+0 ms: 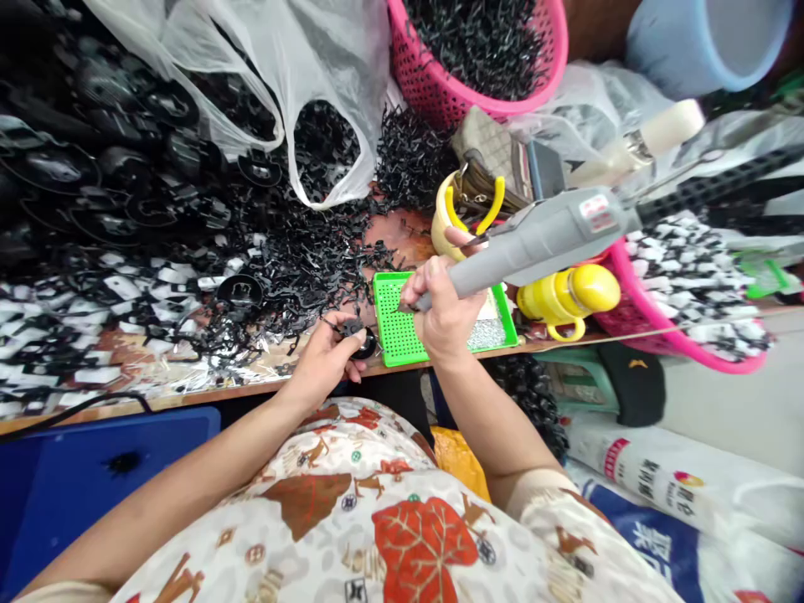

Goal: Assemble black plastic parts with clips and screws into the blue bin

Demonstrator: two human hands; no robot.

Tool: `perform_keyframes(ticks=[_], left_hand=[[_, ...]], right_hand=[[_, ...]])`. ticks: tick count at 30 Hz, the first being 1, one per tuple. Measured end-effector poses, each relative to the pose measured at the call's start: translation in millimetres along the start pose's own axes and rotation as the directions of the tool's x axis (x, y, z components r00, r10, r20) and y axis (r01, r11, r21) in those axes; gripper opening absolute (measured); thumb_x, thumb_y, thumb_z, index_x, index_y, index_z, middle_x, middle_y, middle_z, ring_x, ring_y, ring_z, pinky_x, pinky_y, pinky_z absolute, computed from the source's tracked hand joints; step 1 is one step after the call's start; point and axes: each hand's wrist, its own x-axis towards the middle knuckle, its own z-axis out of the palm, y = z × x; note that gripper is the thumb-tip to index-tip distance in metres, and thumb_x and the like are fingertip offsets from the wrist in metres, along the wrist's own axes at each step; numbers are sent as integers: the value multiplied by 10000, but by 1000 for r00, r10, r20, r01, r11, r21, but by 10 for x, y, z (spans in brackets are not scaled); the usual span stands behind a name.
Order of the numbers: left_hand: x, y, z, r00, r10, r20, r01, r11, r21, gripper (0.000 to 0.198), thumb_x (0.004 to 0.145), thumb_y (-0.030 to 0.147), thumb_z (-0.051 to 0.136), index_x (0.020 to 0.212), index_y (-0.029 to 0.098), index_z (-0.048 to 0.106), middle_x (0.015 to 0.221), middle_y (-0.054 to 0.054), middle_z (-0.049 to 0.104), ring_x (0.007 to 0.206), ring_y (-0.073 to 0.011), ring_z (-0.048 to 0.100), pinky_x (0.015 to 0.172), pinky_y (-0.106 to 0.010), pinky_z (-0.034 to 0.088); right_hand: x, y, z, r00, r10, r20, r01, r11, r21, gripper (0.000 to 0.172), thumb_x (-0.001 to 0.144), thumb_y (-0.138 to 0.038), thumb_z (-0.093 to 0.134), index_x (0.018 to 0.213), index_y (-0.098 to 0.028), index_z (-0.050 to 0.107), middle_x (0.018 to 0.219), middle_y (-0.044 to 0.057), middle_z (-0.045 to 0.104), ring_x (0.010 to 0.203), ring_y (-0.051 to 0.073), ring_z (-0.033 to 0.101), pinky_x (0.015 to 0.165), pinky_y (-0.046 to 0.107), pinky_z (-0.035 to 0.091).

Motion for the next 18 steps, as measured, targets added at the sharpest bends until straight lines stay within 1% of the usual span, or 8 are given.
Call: perform_keyframes(ticks=[3, 6, 11, 12, 14, 16, 18], left_hand=[[7, -16, -1, 1000, 13, 8, -13, 1000, 11, 482, 739, 412, 733, 1098, 215, 478, 741, 65, 580, 455, -119, 612, 356, -208, 472], [20, -43, -22, 999, 34, 32, -35, 999, 33, 448, 761, 409, 716, 1088, 214, 481, 718, 63, 588, 450, -119, 609, 359, -204, 471], [18, -79, -59, 997, 42, 66, -46, 997, 59, 413, 802, 417, 691, 1100, 228, 477, 671, 73, 581, 432, -117, 601, 357, -188, 454], [16, -81, -61, 997, 42, 72, -46, 997, 62, 411, 804, 418, 687, 1101, 228, 476, 655, 74, 582, 425, -119, 596, 353, -185, 446], [16, -78, -62, 996, 36, 78, -42, 996, 74, 414, 802, 418, 683, 1105, 226, 475, 615, 77, 574, 407, -124, 583, 345, -182, 432], [20, -72, -63, 997, 26, 72, -32, 996, 82, 426, 795, 416, 686, 1112, 225, 474, 596, 81, 567, 392, -128, 576, 336, -183, 419], [26, -67, -66, 998, 14, 61, -19, 996, 82, 438, 790, 413, 692, 1118, 226, 471, 611, 79, 575, 387, -127, 575, 331, -183, 413]], right_hand=[[-120, -31, 141, 996, 45, 80, -56, 988, 142, 438, 856, -437, 740, 1238, -295, 578, 625, -103, 511, 446, 79, 514, 461, 242, 472], [-172, 21, 212, 991, 87, 107, -103, 983, 154, 394, 847, -418, 758, 1179, -279, 595, 619, -99, 544, 454, 84, 535, 475, 246, 496], [-205, 132, 252, 981, 108, 161, -136, 975, 174, 231, 879, -352, 739, 1049, -259, 612, 621, -91, 574, 475, 87, 573, 508, 252, 529], [-210, 133, 257, 980, 109, 168, -138, 975, 174, 234, 880, -337, 739, 1061, -260, 612, 620, -94, 571, 473, 84, 572, 513, 252, 532], [-199, 106, 251, 982, 101, 158, -127, 979, 157, 298, 876, -335, 744, 1132, -272, 605, 619, -101, 558, 466, 83, 567, 505, 248, 526], [-142, 56, 204, 991, 68, 114, -81, 990, 115, 373, 870, -376, 743, 1202, -291, 595, 623, -102, 537, 463, 82, 556, 488, 244, 510], [-36, 23, 106, 999, 8, 43, -10, 999, 42, 426, 862, -424, 739, 1244, -308, 591, 623, -101, 511, 464, 83, 545, 481, 242, 496]])
